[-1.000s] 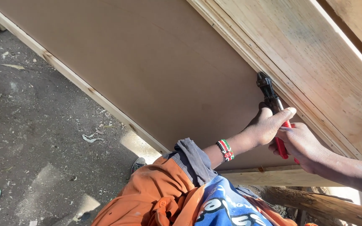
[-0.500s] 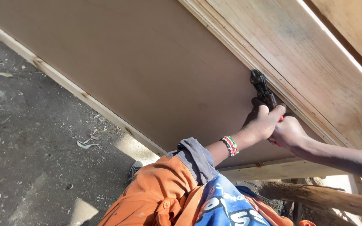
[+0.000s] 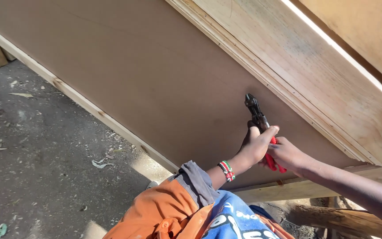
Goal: Using pliers to remove nails or staples from a wooden furniture frame.
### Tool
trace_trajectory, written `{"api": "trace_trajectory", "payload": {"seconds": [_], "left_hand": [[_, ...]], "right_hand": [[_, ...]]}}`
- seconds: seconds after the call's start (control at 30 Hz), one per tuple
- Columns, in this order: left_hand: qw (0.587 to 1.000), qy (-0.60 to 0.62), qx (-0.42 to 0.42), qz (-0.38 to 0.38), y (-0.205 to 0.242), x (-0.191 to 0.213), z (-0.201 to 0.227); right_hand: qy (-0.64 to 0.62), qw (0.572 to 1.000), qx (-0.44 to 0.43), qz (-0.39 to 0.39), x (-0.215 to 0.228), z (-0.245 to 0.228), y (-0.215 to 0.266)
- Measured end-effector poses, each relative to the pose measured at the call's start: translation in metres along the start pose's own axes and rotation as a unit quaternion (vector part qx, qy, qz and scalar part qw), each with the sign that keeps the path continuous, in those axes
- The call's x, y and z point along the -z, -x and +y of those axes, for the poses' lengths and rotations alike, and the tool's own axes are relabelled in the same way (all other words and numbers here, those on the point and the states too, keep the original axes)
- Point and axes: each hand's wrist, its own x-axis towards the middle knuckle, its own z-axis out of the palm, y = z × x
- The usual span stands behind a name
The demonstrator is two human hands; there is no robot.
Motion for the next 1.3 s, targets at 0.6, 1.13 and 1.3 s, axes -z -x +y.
{"api": "trace_trajectory", "payload": {"seconds": [0.6, 1.13, 1.3], "left_hand": [[0.990, -0.101, 0.065, 0.078, 0.044, -0.002, -0.003], [0.969, -0.091, 0.008, 0.229, 0.049, 0.030, -0.077], [0.973, -0.037, -0.084, 0.211, 0.011, 0.043, -0.097]], "right_hand": [[-0.117, 0.982, 0.086, -0.120, -0.046, 0.051, 0.009], [-0.120, 0.954, 0.158, -0.227, -0.094, 0.067, -0.003], [-0.052, 0.967, 0.170, -0.182, -0.081, 0.046, -0.014]]}}
